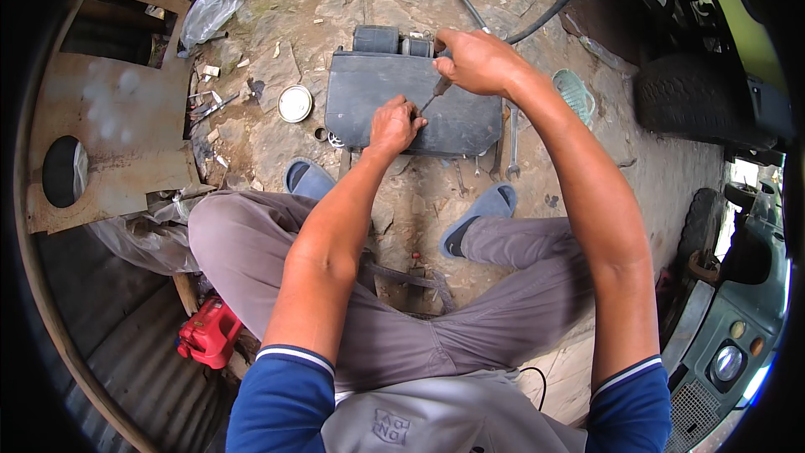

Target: The person uses a wrench and a screwdriver to loosen and remove screws and fasteners from a black plastic vehicle component while sitting on the ground.

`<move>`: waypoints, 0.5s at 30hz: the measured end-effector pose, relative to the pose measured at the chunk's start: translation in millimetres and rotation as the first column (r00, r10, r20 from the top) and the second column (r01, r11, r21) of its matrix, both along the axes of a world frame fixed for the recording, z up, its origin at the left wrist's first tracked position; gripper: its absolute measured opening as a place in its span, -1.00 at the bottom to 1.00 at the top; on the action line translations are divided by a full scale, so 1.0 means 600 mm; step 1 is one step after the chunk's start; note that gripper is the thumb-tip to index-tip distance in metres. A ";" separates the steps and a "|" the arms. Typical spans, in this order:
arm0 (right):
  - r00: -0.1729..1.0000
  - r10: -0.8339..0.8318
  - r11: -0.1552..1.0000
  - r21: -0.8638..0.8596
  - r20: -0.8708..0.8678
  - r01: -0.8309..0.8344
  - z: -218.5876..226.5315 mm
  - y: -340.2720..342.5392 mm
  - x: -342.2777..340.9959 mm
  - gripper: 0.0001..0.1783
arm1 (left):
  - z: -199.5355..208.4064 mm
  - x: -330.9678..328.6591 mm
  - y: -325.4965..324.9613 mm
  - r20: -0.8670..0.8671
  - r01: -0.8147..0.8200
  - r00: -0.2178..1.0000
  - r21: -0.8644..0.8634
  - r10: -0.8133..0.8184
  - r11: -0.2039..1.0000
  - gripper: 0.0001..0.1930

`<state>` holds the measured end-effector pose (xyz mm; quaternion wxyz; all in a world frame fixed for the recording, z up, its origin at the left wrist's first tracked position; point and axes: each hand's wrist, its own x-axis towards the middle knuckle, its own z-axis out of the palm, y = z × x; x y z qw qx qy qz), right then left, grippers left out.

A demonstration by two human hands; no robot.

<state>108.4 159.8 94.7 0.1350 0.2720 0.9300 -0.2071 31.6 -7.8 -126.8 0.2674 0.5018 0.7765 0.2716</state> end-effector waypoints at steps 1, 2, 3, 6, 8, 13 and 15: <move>0.999 -0.012 1.000 -0.006 -0.039 0.012 0.006 0.004 0.006 -0.57 | 0.003 0.000 -0.001 -0.024 0.009 1.000 -0.003 -0.009 1.000 -0.78; 0.997 -0.024 1.000 -0.012 -0.078 0.023 0.013 0.008 0.012 -0.58 | 0.006 -0.001 -0.002 -0.048 0.018 0.999 -0.006 -0.018 1.000 -0.78; 0.997 -0.023 0.999 -0.027 -0.069 0.022 0.023 0.011 0.014 -0.58 | 0.001 -0.005 -0.005 -0.058 0.035 0.998 0.036 -0.033 0.999 -0.75; 0.999 -0.010 0.999 -0.047 -0.042 0.008 0.033 0.011 0.023 -0.59 | -0.006 -0.011 -0.008 -0.059 0.046 0.997 0.100 -0.040 0.994 -0.69; 0.999 -0.033 0.998 -0.057 -0.022 0.032 0.026 0.013 0.030 -0.60 | 0.000 -0.002 0.000 -0.013 0.001 1.000 0.060 0.000 0.998 -0.71; 0.984 -0.119 0.992 -0.053 -0.131 0.113 0.016 0.014 0.071 -0.61 | 0.004 -0.007 -0.011 -0.047 0.050 0.998 0.137 -0.044 0.989 -0.74; 0.970 -0.218 0.973 -0.098 -0.106 0.208 0.034 0.018 0.098 -0.60 | -0.012 -0.014 -0.009 -0.020 0.061 0.998 0.125 -0.059 0.990 -0.75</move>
